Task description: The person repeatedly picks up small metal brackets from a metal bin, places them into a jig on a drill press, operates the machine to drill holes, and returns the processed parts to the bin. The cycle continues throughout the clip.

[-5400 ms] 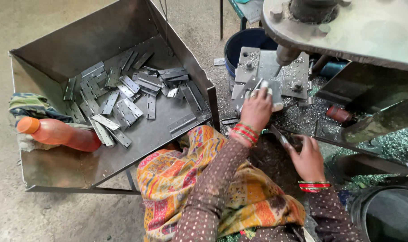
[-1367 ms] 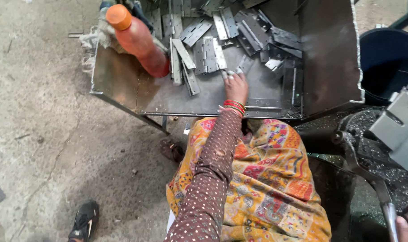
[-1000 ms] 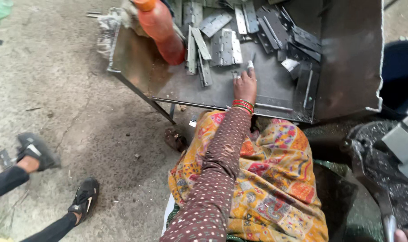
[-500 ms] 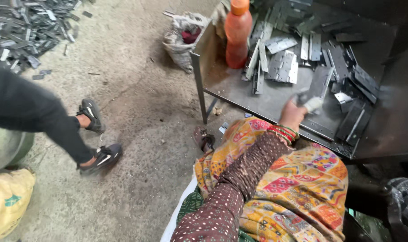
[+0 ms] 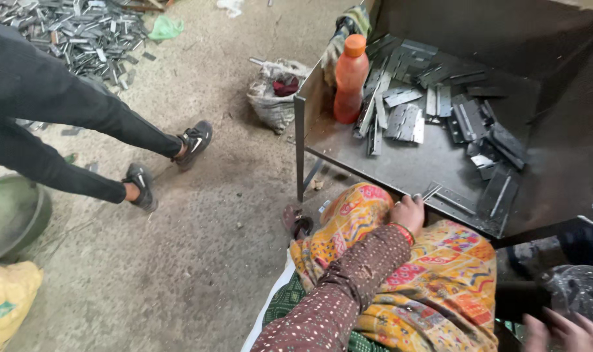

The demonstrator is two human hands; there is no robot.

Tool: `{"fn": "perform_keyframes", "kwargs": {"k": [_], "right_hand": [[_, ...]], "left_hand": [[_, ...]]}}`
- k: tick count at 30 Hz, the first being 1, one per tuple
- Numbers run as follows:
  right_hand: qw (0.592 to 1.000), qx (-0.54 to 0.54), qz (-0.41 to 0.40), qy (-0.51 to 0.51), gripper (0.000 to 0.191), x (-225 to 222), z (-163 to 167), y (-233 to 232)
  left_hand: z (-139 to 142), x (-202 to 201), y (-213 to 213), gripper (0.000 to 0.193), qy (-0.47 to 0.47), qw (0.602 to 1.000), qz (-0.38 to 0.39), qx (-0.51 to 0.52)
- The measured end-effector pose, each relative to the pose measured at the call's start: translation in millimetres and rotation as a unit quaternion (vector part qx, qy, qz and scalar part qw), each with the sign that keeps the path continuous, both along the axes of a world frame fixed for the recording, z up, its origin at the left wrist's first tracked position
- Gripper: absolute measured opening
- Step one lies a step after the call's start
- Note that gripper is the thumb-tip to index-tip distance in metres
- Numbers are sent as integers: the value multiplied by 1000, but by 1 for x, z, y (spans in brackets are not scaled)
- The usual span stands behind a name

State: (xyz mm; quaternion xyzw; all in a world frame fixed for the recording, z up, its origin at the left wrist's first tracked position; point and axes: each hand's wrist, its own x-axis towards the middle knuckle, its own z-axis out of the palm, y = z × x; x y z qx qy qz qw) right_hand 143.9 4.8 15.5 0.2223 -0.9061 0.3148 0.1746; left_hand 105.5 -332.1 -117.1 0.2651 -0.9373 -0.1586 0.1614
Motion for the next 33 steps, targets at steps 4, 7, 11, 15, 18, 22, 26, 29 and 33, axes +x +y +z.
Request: {"fn": "perform_keyframes", "kwargs": {"k": [4,7,11,15,18,22,26,29,33], "right_hand": [[905,-258,113,-320,41,12,-29,-91],[802,-380,108,-449,46,-7,-62,-143],[657,-532,64,-530,46,-30,-93,-154],[671,-572,102,-461,44,-36,-110,-137],[665,-583,87,-459,37,-36,-117,-128],[724,-490,-47,-483,38,-35,-110,-127],[744,-424,-111,-504,39,-26,-90,-137],[772,-409,-87,-479,38,-20,-81,-142],[756,-423,-86,-492,37,-20,-87,-138]], "left_hand": [[9,13,8,36,4,997,-31,76],[29,28,15,37,74,984,-110,116],[57,56,42,28,125,974,-179,66],[59,76,65,30,121,961,-247,-18],[51,74,73,28,102,961,-255,-38],[34,66,65,52,48,962,-243,111],[19,52,44,41,31,929,-266,256],[17,49,35,50,19,929,-248,275],[29,48,35,54,-35,932,-199,301]]}}
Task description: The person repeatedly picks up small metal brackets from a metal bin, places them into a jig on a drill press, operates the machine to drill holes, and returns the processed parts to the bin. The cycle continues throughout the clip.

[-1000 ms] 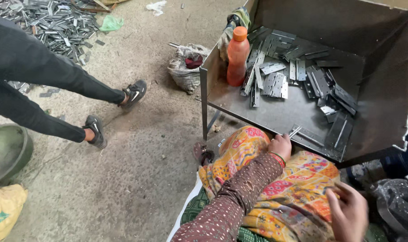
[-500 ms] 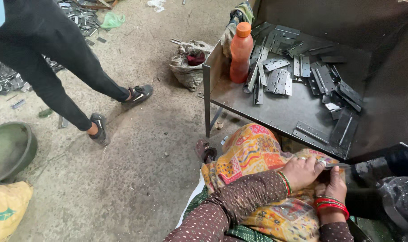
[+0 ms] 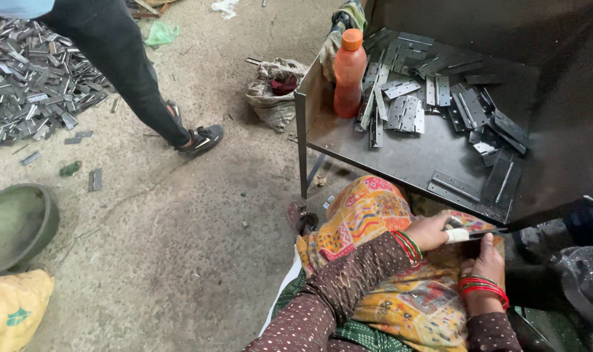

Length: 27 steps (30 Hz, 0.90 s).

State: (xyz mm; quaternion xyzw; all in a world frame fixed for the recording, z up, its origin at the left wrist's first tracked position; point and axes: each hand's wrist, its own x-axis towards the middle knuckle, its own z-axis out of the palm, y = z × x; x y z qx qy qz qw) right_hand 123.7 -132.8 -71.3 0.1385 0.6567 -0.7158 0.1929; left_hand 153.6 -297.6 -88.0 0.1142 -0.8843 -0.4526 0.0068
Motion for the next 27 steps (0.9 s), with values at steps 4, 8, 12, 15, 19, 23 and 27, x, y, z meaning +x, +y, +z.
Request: {"fn": "perform_keyframes", "kwargs": {"k": [4,8,12,15,19,23,27], "right_hand": [[999,-42,9,32,36,-7,-16,7],[975,-199,-5,98,27,-7,-20,11],[962,-256,14,96,31,-4,-12,13],[954,-287,-3,84,33,-4,-8,12],[947,-310,-65,54,30,-6,-7,25],[942,-316,-108,44,31,-1,-4,66],[940,-328,-92,28,29,21,16,113]], "left_hand": [[11,4,0,47,-8,999,37,36],[7,3,-1,39,38,992,68,95],[7,-1,1,39,89,954,53,283],[15,2,4,48,70,956,56,281],[57,30,7,70,250,965,-40,68],[112,55,21,63,388,882,-185,-191],[155,46,62,37,424,821,-290,-248]]}}
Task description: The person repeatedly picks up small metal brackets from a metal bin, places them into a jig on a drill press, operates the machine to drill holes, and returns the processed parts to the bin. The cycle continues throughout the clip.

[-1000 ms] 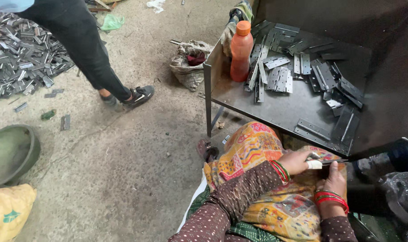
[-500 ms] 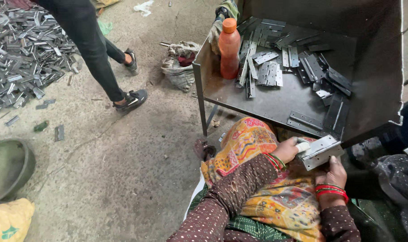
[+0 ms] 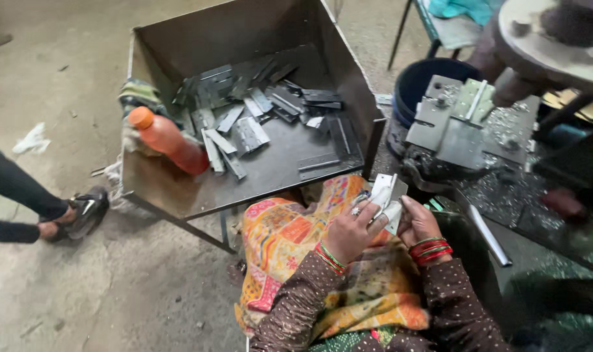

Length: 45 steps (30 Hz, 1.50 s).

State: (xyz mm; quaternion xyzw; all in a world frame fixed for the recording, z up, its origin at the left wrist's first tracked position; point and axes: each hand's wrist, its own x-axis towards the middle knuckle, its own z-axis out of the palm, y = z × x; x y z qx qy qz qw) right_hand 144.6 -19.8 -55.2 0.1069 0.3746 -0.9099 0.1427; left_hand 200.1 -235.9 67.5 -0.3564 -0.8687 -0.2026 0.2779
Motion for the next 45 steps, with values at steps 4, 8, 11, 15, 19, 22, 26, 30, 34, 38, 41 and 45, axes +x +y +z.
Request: {"fn": "perform_keyframes", "kwargs": {"k": [4,8,11,15,19,22,26,30,34,38,41,45], "right_hand": [[1000,3,-31,-2,33,24,40,44],[951,297,-26,81,42,45,97,92],[852,507,-93,87,41,56,127,114],[542,837,-12,69,47,57,123,128],[435,883,166,-67,53,42,85,132],[451,862,208,-100,56,26,66,139],[499,801,278,-179,65,6,57,149],[489,837,224,-96,67,11,33,161],[493,858,133,-60,64,40,-32,161],[533,846,6,15,52,65,-92,141],[532,847,13,22,53,67,-95,143],[557,824,104,12,57,46,-54,176]], "left_hand": [[24,-16,37,34,47,995,-73,43],[24,-57,76,24,89,992,-74,49],[8,-107,121,22,77,995,-52,27],[-19,-153,173,37,16,997,23,-66],[-40,-155,194,51,-25,993,109,-30],[-46,-154,196,42,-67,982,160,-69],[-45,-172,195,36,-122,984,121,-51],[-43,-177,196,34,-130,982,116,-67],[-42,-169,198,31,-156,977,124,-76],[-40,-166,196,29,-90,986,136,-45],[-41,-167,194,27,-89,986,132,-49],[-46,-180,207,30,-124,977,133,-113]]}}
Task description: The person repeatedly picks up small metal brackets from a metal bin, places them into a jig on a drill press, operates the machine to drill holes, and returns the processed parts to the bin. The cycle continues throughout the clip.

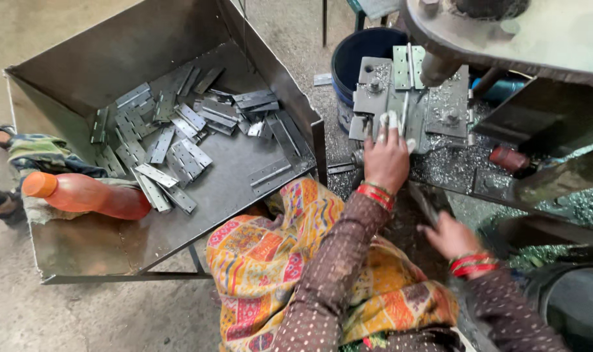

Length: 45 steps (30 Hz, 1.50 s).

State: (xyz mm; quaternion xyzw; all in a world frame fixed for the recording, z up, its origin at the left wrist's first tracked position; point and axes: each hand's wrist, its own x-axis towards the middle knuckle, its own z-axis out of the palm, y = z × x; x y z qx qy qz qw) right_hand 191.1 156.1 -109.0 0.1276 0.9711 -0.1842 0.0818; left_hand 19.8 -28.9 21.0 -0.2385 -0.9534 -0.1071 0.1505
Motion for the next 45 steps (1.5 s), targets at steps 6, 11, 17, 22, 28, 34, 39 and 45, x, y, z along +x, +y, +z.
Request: {"fn": "perform_keyframes", "kwargs": {"k": [6,11,17,22,28,34,39,45], "right_hand": [[999,7,-28,41,56,9,-12,-11],[995,21,-67,72,57,27,-45,-37],[997,27,-16,-70,65,-8,4,8],[998,11,-58,-20,58,12,-21,-19],[998,-22,-45,40,57,18,-36,-26],[998,32,-25,-47,62,-4,10,1],[996,-16,-87,9,51,19,-29,-37],[1000,17,-12,15,49,13,28,-35]], "left_hand": [[-8,-22,24,34,90,994,55,-5],[-6,-9,5,33,-6,1000,16,15],[-4,-12,7,34,64,997,20,27],[2,-37,20,33,-56,997,5,46],[-3,-27,9,29,-8,999,-3,53],[-2,-62,18,30,19,998,7,60],[3,-75,20,29,-37,998,2,56],[5,-63,11,32,-14,999,-20,46]]}}
